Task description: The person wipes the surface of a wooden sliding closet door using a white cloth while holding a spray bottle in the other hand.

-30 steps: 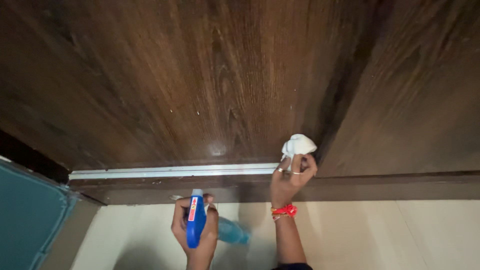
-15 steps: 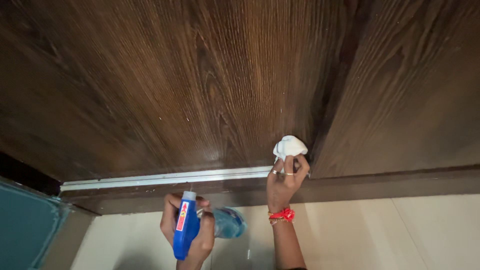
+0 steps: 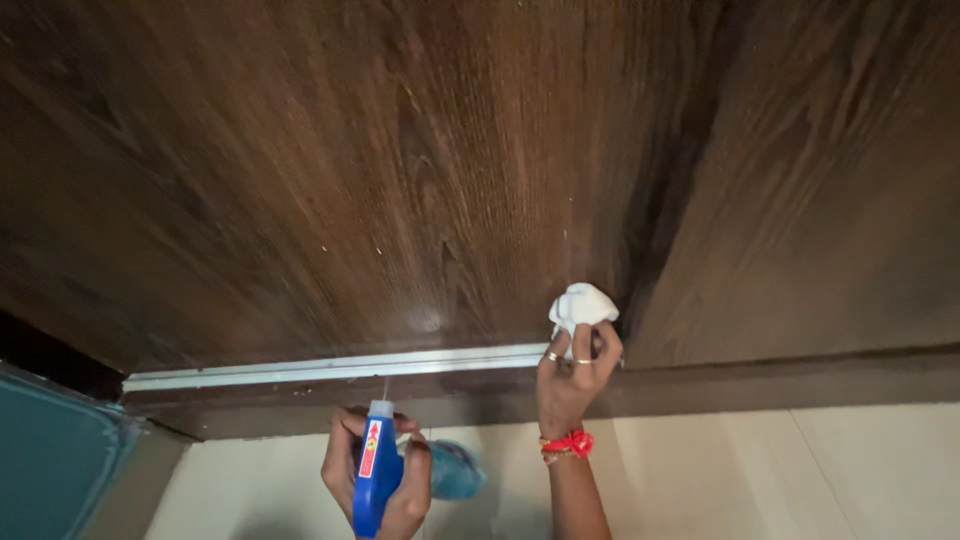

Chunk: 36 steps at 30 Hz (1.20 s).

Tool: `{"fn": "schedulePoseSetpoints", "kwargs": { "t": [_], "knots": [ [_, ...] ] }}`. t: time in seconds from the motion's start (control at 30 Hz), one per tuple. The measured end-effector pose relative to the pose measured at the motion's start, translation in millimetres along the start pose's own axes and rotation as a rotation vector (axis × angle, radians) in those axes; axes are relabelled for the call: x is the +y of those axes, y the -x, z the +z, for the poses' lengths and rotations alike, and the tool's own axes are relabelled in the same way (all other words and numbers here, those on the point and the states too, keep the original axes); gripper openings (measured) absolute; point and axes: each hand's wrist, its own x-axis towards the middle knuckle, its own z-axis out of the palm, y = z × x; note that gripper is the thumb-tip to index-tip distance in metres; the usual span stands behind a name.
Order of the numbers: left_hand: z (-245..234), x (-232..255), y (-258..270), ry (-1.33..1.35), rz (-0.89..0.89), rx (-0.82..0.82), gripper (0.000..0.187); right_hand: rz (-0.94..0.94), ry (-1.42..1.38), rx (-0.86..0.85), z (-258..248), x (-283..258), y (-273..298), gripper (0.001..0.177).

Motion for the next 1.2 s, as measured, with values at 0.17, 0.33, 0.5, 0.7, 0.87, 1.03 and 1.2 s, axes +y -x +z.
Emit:
{"fn": "schedulePoseSetpoints", "kwargs": {
  "t": [0.17, 0.33, 0.5, 0.7, 0.87, 1.03, 1.2],
  "knots": [
    [-3.2, -2.0, 0.4, -0.037, -0.006, 0.030, 0.026, -0.027, 0.026, 0.026, 2.8, 2.9, 1.5, 0.027],
    [-5.1, 0.2, -0.6, -0.147, -0.002, 0.018, 0.029, -0.046, 0.018, 0.039, 5.3, 3.5, 0.5, 0.029],
    [-2.1, -3.0, -1.4, -0.075, -0.007, 0.033, 0.028, -0.035, 0.049, 0.030, 3.4, -0.5, 0.1, 0.028],
    [9.5, 4.1, 8.7, 0.018, -0.067, -0.064, 0.027, -0.038, -0.008, 0.039, 3.9, 0.6, -1.5, 0.025],
    [13.6, 15.0, 10.2, 0.038, -0.139, -0.127, 0.025, -0.014, 0.016, 0.031, 3.6, 1.0, 0.1, 0.026],
    [13.4, 19.7, 10.3, -0.003, -0.174, -0.187, 0.028, -0.025, 0.036, 0.038, 4.6, 3.2, 2.3, 0.029],
    [17.2, 16.7, 9.1, 0.029, -0.025, -0.134, 0.027, 0.006, 0.020, 0.022, 4.4, 4.1, 2.0, 0.032]
  ]
}}
